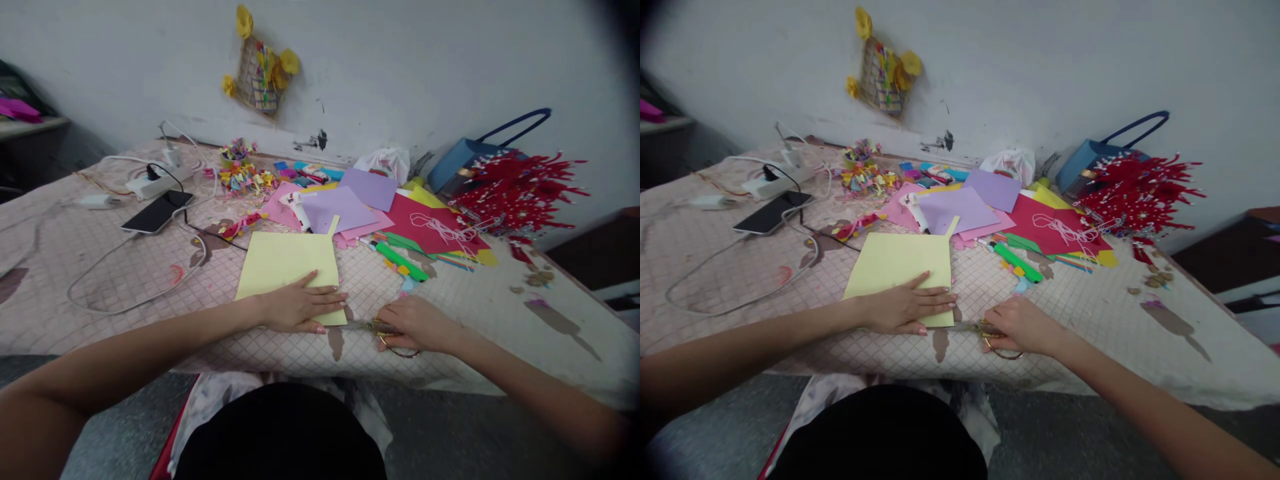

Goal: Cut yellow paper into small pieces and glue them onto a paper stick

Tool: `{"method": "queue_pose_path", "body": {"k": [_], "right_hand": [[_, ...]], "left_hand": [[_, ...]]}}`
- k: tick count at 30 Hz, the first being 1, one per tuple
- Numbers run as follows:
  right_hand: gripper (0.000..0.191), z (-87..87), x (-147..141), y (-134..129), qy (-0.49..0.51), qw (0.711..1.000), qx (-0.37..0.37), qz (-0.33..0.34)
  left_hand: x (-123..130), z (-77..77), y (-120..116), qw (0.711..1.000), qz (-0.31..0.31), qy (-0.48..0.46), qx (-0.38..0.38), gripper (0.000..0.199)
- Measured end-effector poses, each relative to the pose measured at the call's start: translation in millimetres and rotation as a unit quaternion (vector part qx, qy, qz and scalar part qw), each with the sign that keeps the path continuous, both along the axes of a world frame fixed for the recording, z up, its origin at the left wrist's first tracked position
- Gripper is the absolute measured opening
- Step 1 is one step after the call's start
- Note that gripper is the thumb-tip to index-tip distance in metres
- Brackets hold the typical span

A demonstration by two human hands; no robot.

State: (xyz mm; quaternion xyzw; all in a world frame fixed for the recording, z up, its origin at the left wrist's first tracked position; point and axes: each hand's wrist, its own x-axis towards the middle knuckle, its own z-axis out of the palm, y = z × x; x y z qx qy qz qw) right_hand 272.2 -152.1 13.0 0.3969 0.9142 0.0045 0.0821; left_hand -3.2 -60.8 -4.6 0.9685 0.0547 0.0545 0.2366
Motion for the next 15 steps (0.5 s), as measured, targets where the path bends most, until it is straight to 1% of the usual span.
{"method": "queue_pose_path", "body": {"k": [10, 15], "right_hand": [[0.036, -6.1, 6.6, 2.0, 0.002, 1.0, 0.027, 0.012], [0.033, -3.2, 6.0, 1.9, -0.007, 1.0, 0.018, 0.001]], "left_hand": [[-1.4, -8.3, 2.5, 0.997, -0.028, -0.04, 0.057, 0.056], [-1.2, -7.0, 2.0, 0.998, -0.019, -0.027, 0.051, 0.056]]}}
